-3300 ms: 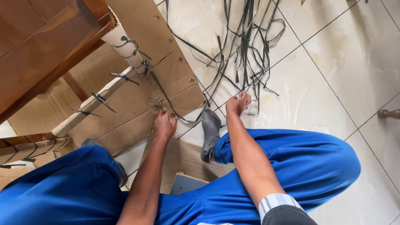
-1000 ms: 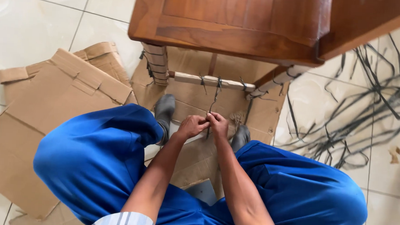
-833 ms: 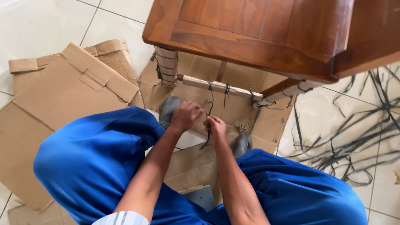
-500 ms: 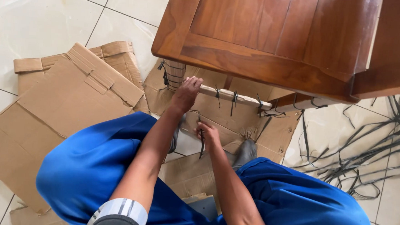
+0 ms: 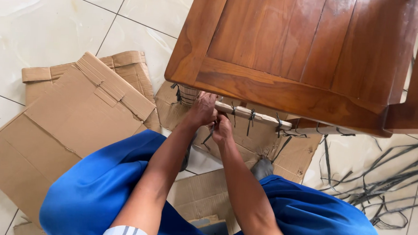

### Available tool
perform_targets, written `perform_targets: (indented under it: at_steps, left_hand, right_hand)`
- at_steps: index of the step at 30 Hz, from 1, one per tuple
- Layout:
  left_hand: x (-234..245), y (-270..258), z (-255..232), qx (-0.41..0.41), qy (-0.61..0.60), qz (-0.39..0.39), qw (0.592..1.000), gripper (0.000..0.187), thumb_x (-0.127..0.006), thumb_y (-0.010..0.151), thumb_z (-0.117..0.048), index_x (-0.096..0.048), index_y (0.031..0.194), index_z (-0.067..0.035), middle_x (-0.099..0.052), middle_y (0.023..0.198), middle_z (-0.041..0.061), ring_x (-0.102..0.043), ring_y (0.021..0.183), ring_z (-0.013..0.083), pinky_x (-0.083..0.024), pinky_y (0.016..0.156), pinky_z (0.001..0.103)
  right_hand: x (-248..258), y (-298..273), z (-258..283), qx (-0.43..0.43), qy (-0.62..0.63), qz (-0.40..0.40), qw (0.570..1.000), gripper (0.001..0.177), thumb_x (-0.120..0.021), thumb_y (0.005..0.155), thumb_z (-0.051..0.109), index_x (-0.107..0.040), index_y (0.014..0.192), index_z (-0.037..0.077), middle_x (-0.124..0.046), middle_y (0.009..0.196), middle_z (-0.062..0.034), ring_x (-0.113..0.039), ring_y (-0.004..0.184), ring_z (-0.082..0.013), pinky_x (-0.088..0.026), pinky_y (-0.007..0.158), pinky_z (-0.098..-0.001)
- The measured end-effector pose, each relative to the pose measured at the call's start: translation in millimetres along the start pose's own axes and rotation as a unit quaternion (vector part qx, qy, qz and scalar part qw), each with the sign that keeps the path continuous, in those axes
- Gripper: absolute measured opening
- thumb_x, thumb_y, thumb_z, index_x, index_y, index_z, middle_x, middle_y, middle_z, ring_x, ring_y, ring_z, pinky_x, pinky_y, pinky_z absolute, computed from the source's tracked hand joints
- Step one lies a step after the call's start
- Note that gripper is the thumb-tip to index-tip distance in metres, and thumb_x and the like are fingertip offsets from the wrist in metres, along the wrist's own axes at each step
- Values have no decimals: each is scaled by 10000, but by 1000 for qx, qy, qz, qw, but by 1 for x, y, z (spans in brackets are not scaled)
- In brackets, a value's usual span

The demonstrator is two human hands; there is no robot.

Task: Wrapping cardboard around the legs of a wooden chair and securing them with plastic ties.

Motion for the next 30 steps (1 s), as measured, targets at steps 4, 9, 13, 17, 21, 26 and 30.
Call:
perform_targets:
  at_steps: [4, 9, 13, 17, 21, 26, 30]
  left_hand:
    - [-21, 12, 7, 65, -7, -25, 998, 390, -664, 783, -208, -561, 1134, -73, -711, 1019, 183, -656, 1145, 408, -306, 1167, 599]
    - [-4, 17, -17, 101, 1, -69, 992, 403, -524, 956, -310, -682, 1154, 4, -726, 1045, 268, -670, 1124, 460, -328, 1136, 614]
    - [-35, 21, 7, 80, 57, -156, 983, 373, -608, 947, -310, -705, 1025, 42, -695, 877, 270, -703, 967, 469, -411, 1053, 601]
    - [10, 6, -30, 175, -80, -141, 971, 465, -585, 984, -343, -646, 1066, 110, -702, 912, 306, -687, 1000, 518, -472, 990, 626]
    - [11, 7, -19, 108, -72, -151, 980, 217, -624, 955, -199, -683, 891, 0, -680, 778, 208, -667, 897, 524, -477, 968, 620]
    - [46, -9, -42, 43, -102, -191, 975, 97, -669, 926, -203, -668, 896, -111, -658, 839, 111, -646, 956, 395, -478, 976, 534]
    - [49, -24, -47, -8, -89, -216, 972, 81, -664, 947, -126, -586, 937, -105, -641, 856, 155, -673, 967, 370, -433, 1059, 564]
  right_hand:
    - [6, 19, -2, -33, -1, 18, 999, 105, -634, 876, 49, -654, 957, 113, -571, 801, 47, -517, 594, -55, -407, 487, -126]
    - [1, 4, 8, -35, -24, 40, 998, 95, -560, 924, 32, -621, 936, 104, -521, 804, 62, -476, 597, -31, -326, 466, -137]
    - [-12, -18, 16, -14, -44, 43, 998, 88, -536, 951, 53, -570, 958, 133, -481, 811, 51, -474, 591, -49, -305, 453, -150]
    - [0, -23, 12, 33, -124, 55, 990, 45, -539, 1012, 109, -573, 1032, 130, -515, 876, 9, -436, 605, -72, -290, 479, -191]
    - [19, -14, -12, 119, -226, 20, 967, 243, -599, 966, 157, -635, 1191, 71, -544, 773, -15, -371, 508, -57, -245, 402, -183]
    - [-4, -71, -8, 302, -529, -44, 792, 243, -584, 1007, 298, -761, 1168, 253, -676, 635, -28, -654, 658, -208, -499, 644, -338]
    - [-20, -92, 5, 396, -584, -48, 707, 201, -600, 997, 243, -745, 1137, 242, -767, 906, -103, -739, 924, -347, -577, 768, -437]
Point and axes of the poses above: each hand's wrist, its own y-axis towards the middle knuckle, its own x-axis out of the back of the hand, z = x × y, the point moved 2 cm from there along y, towards the middle knuckle
